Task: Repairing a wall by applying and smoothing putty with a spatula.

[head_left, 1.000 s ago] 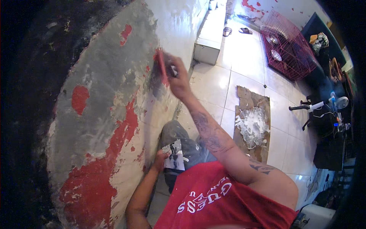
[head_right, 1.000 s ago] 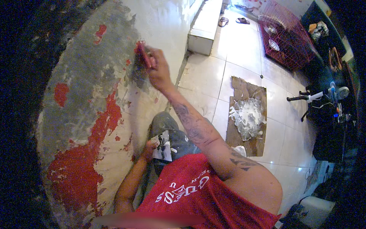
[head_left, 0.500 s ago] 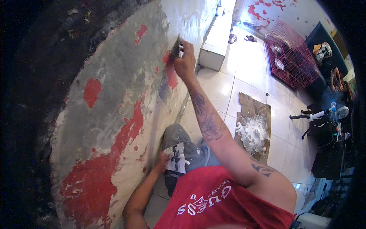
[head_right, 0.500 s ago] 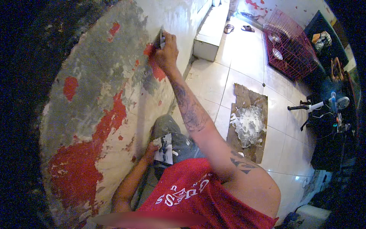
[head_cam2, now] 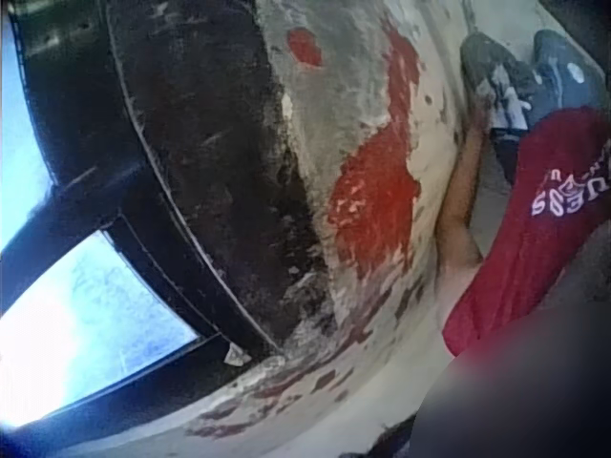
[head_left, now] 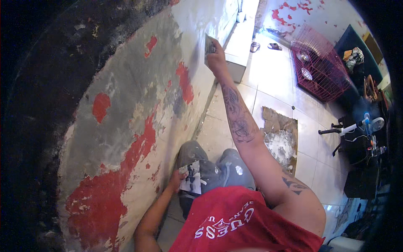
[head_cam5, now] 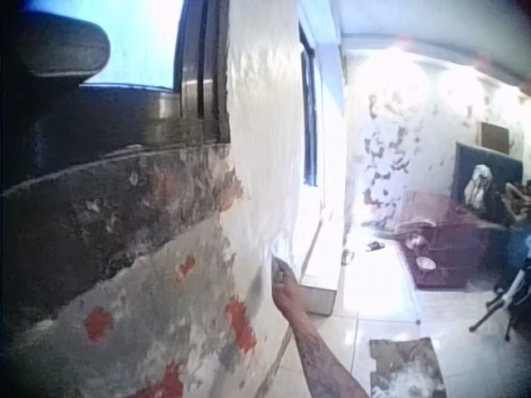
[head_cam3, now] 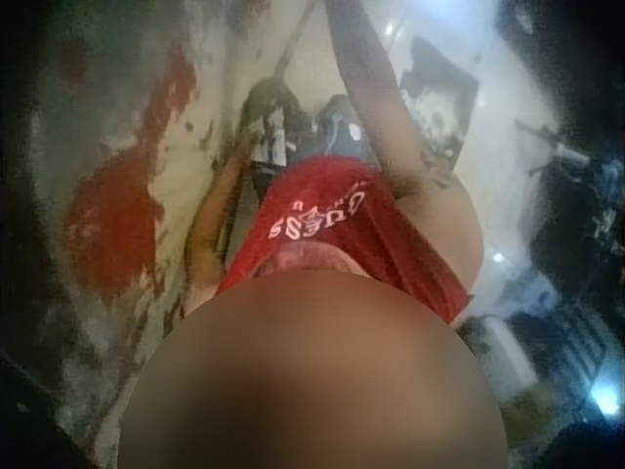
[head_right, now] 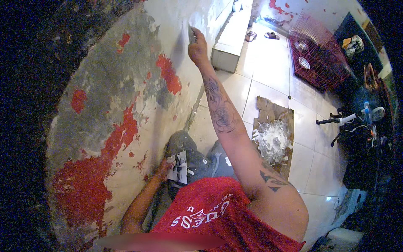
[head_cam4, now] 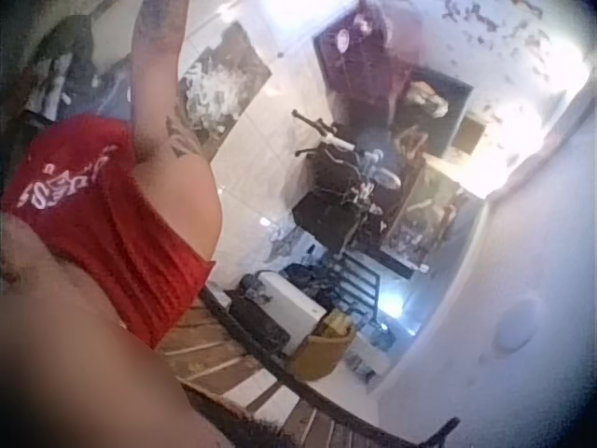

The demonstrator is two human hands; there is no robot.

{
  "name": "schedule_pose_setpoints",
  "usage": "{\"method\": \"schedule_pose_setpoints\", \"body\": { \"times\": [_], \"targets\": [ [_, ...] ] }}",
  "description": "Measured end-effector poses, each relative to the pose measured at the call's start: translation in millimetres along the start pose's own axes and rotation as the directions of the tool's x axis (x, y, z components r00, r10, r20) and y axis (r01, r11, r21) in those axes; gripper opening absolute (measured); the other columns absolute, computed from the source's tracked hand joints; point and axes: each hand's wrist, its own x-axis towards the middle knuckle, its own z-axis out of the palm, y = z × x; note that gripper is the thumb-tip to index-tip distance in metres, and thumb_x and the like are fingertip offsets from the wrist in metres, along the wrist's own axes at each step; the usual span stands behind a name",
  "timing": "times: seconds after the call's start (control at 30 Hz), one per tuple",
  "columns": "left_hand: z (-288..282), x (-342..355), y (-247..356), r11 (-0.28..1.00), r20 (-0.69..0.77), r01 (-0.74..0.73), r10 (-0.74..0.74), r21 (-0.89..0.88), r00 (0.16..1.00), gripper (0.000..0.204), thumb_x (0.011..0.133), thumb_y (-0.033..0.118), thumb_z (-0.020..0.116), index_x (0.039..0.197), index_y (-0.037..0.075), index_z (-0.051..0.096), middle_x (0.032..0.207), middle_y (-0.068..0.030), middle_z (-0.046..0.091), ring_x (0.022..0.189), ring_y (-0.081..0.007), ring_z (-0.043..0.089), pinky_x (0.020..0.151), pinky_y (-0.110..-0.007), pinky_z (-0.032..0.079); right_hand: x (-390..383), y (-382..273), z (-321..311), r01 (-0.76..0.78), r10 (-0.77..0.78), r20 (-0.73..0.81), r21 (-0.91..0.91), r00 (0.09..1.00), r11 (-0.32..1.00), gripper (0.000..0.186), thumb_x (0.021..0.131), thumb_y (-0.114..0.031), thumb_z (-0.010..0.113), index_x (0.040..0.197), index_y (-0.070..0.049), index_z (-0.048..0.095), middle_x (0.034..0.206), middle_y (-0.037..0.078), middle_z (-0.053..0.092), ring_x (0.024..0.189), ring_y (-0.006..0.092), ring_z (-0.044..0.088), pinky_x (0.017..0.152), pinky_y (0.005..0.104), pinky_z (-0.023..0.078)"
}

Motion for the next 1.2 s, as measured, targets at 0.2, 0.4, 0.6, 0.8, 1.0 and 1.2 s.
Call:
{"method": "schedule_pose_setpoints", "body": {
  "times": [0.2,0.4,0.6,0.8,1.0,1.2],
  "targets": [
    [24,-9,17,0.993,0.057,-0.077,0.082,-0.086,0.995,0.023,0.073,0.012,0.055,0.093,0.003,0.056,0.086,0.0,0.057,0.076,-0.0106,0.053,0.07,-0.026,0.043,-29,-56,28,-0.048,0.03,-0.076,-0.248,0.997,0.968,0.048,0.061,0.002,0.051,0.109,-0.004,0.045,0.098,0.015,0.049,0.092,0.0284,0.051,0.079,0.0335,0.04],
    [-5,4,-9,0.991,0.067,-0.13,0.132,-0.025,0.989,0.027,0.072,0.012,0.052,0.096,0.002,0.055,0.087,-0.003,0.058,0.077,-0.0129,0.054,0.071,-0.025,0.042,-83,-118,37,0.119,-0.113,0.041,-0.202,0.993,0.972,0.047,0.063,0.008,0.052,0.108,-0.004,0.045,0.094,0.01,0.049,0.087,0.0232,0.052,0.075,0.0287,0.041],
    [9,5,0,0.997,-0.007,-0.073,0.073,0.023,0.997,0.027,0.071,0.01,0.051,0.097,0.002,0.055,0.086,-0.0041,0.058,0.076,-0.0138,0.054,0.069,-0.026,0.043,1,-35,-8,0.121,-0.131,-0.104,-0.097,0.986,0.988,0.054,0.062,0.009,0.044,0.115,-0.001,0.043,0.096,0.009,0.052,0.086,0.0171,0.05,0.073,0.0254,0.042],
    [-12,11,-19,0.976,-0.008,-0.156,0.159,0.151,0.987,0.027,0.072,0.008,0.049,0.099,0.002,0.054,0.087,-0.0032,0.058,0.075,-0.0142,0.055,0.068,-0.027,0.044,1,-68,34,0.062,-0.072,-0.05,-0.178,0.996,0.982,0.046,0.062,0.007,0.042,0.108,0.001,0.045,0.1,0.017,0.05,0.09,0.0286,0.052,0.079,0.0327,0.041],
    [-15,12,-21,0.993,0.054,-0.115,0.115,0.004,0.992,0.026,0.073,0.009,0.05,0.097,0.003,0.054,0.087,-0.0026,0.057,0.074,-0.0134,0.055,0.067,-0.026,0.044,-58,-127,40,0.157,-0.161,-0.007,-0.189,0.987,0.969,0.047,0.062,0.008,0.05,0.107,-0.003,0.045,0.092,0.015,0.048,0.086,0.0283,0.053,0.076,0.0319,0.041],
    [-1,-5,0,0.983,0.04,-0.148,0.145,0.106,0.989,0.022,0.077,0.015,0.052,0.094,0.003,0.055,0.085,-0.0025,0.057,0.075,-0.0109,0.054,0.068,-0.026,0.044,-36,-104,0,0.012,-0.027,0.115,0.13,0.993,0.991,0.042,0.072,0.002,0.048,0.113,0.0,0.044,0.102,0.014,0.051,0.095,0.0213,0.05,0.084,0.0291,0.038]
  ]
}}
